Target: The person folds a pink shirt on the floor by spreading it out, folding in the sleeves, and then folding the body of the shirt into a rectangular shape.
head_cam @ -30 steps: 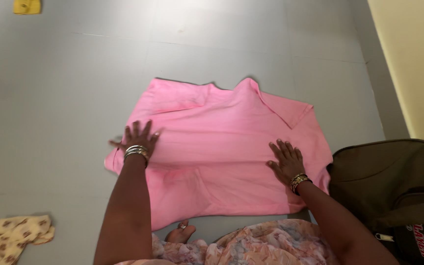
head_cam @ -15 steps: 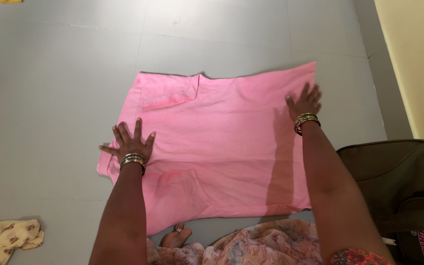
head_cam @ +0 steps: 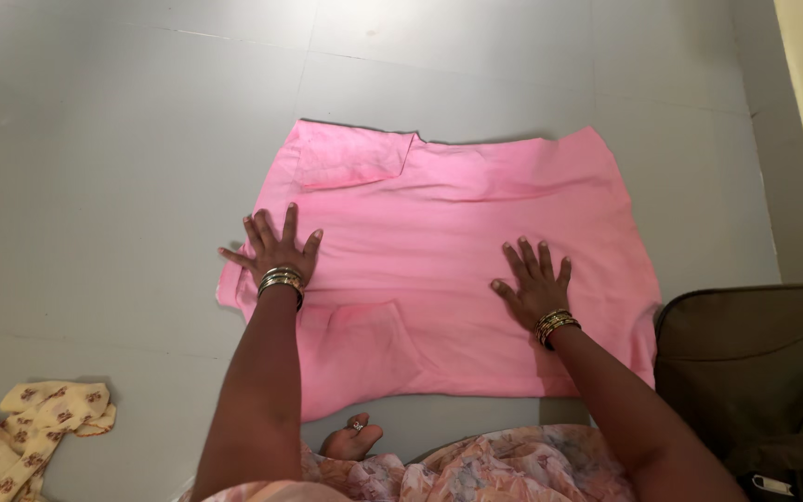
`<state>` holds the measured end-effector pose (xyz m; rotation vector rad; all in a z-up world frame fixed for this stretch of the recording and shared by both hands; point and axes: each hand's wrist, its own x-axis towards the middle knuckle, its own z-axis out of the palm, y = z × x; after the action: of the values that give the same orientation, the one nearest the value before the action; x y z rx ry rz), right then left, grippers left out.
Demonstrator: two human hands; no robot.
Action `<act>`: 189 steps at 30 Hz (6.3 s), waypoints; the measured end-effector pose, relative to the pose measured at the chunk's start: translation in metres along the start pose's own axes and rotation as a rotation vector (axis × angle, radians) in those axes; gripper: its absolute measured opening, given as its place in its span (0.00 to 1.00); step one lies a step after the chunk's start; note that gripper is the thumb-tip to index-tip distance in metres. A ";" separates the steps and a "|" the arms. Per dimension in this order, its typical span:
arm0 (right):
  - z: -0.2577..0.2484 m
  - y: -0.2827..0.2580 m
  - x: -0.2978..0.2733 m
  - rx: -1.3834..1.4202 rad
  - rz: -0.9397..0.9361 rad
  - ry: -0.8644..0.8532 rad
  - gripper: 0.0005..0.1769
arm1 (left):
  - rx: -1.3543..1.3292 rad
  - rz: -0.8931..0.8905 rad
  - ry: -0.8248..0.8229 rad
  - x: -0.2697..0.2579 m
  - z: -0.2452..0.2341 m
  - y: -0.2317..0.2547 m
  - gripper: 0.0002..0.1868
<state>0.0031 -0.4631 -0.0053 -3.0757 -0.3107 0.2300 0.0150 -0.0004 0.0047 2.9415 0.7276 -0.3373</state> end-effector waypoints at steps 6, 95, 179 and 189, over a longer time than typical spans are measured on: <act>-0.006 -0.001 0.005 0.018 0.000 -0.040 0.47 | -0.241 0.103 -0.114 0.012 -0.025 -0.023 0.39; -0.004 0.123 -0.152 -0.080 0.160 -0.377 0.48 | 0.097 0.228 -0.407 -0.152 0.033 -0.195 0.26; 0.018 0.134 -0.022 0.205 0.528 0.523 0.14 | 0.038 0.293 0.422 -0.082 0.010 -0.137 0.11; 0.028 -0.130 -0.041 0.397 -0.548 0.303 0.33 | 0.061 0.536 0.147 -0.139 0.023 -0.041 0.38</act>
<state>-0.0665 -0.3434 -0.0198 -2.4672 -0.9313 -0.1746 -0.1288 -0.0303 0.0134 3.0846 -0.0798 -0.0964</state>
